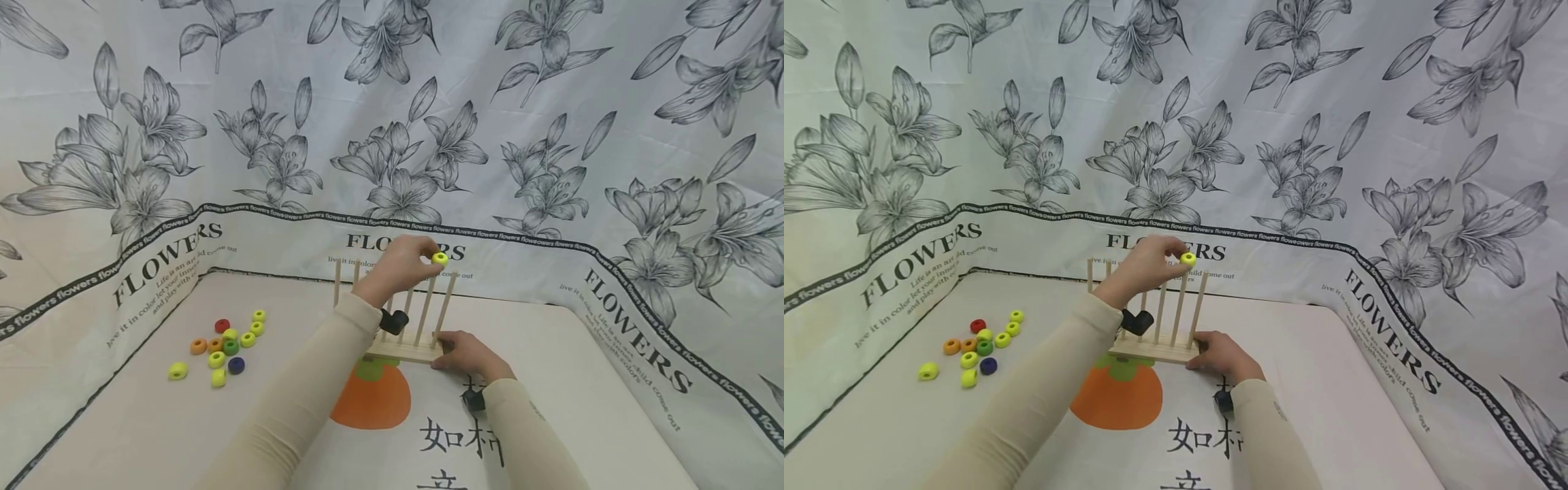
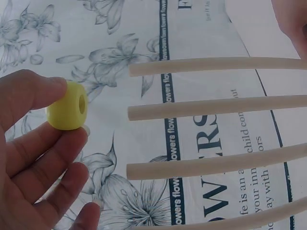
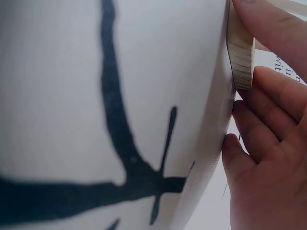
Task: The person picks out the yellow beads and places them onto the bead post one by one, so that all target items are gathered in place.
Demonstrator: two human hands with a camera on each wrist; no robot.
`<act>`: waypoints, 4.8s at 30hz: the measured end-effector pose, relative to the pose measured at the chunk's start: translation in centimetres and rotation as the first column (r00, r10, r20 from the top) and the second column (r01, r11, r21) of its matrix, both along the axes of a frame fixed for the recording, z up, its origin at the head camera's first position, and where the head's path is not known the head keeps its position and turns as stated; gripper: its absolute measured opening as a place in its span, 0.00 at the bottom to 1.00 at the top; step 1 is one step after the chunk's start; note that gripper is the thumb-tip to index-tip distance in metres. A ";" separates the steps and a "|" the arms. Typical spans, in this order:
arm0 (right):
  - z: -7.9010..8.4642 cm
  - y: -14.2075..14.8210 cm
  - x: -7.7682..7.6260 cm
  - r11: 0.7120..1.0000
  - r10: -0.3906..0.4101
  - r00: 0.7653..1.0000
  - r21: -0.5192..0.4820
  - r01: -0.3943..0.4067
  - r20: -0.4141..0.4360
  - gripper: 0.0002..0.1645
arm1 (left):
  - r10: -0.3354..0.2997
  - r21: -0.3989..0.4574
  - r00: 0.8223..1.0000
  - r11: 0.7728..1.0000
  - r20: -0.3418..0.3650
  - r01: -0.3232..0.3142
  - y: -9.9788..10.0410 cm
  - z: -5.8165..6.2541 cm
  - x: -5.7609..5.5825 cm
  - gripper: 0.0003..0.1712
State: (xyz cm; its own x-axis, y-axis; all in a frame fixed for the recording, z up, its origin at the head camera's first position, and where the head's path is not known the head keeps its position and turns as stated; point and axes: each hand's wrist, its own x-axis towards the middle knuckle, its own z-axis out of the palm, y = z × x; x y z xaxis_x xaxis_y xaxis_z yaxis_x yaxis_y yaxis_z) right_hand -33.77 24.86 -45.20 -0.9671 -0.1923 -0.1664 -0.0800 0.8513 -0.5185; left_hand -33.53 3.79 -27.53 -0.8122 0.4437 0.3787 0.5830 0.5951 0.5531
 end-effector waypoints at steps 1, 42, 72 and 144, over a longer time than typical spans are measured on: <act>0.0 0.0 0.0 1.000 0.000 1.000 -0.001 0.000 0.002 0.45 | 0.003 -0.005 1.000 1.000 -0.006 -0.003 0.1 0.0 -0.1 0.16; 0.0 0.1 0.2 1.000 0.020 1.000 -0.008 -0.020 -0.014 0.41 | 0.019 -0.193 0.998 0.981 -0.062 -0.030 3.6 -1.1 -1.6 0.20; -0.2 0.2 0.0 1.000 0.011 1.000 -0.028 -0.011 -0.013 0.41 | 0.002 -0.228 0.997 0.973 -0.071 -0.018 3.8 -1.9 -1.6 0.19; -0.5 0.6 -0.5 1.000 0.003 1.000 -0.018 -0.003 -0.020 0.47 | 0.208 0.245 0.976 0.951 -0.063 -0.187 -15.5 -9.0 2.1 0.21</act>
State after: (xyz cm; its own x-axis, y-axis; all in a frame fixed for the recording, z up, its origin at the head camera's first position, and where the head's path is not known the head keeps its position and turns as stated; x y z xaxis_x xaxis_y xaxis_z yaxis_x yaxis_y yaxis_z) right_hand -34.24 25.44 -45.68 -0.9697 -0.1978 -0.1436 -0.0928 0.8414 -0.5324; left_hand -31.40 -11.69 -36.52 -0.8340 0.1676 0.5257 0.5190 0.5617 0.6443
